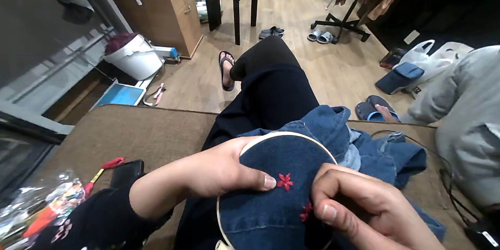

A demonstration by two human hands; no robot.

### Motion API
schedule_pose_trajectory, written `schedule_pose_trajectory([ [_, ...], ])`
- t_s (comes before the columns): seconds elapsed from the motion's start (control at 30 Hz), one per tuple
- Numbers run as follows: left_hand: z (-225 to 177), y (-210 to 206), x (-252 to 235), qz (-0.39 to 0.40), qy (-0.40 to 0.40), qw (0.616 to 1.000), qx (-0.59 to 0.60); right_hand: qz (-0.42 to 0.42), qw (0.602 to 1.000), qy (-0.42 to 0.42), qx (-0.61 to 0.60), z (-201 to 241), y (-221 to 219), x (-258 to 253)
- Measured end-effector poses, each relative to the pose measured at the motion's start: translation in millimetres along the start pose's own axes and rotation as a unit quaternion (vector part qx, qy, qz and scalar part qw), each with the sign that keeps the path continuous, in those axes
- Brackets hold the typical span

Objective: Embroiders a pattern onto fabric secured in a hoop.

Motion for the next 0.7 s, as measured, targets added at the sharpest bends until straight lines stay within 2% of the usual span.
schedule_pose_trajectory([
  [0.2,0,4,2,-0.012,-0.004,1.000,-0.016,0.002,0.994,-0.037,-0.107,-5,-6,-10],
  [0.33,6,4,-1,0.017,0.007,0.999,0.042,0.010,0.992,-0.047,-0.118,-3,-9,-18],
  [0.4,10,6,-1,0.023,0.015,0.997,0.071,0.014,0.985,-0.041,-0.168,-1,-7,-20],
  [0.5,14,11,1,0.022,0.018,0.994,0.104,-0.060,0.975,-0.053,-0.206,-4,18,-19],
  [0.6,14,13,3,0.062,-0.012,0.989,0.132,-0.150,0.973,-0.019,-0.175,-8,52,-11],
  [0.7,14,16,5,0.097,-0.048,0.982,0.153,-0.196,0.966,-0.023,-0.167,-21,65,3],
])
Point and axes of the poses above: each hand's wrist, its own x-axis away from the middle knuckle, its own y-axis out of the back of the hand, z = x × y, the point moved 10 cm from there along -x, towards the middle knuckle, and after that the axes turned 15 degrees about x, right-handed, at the moved point
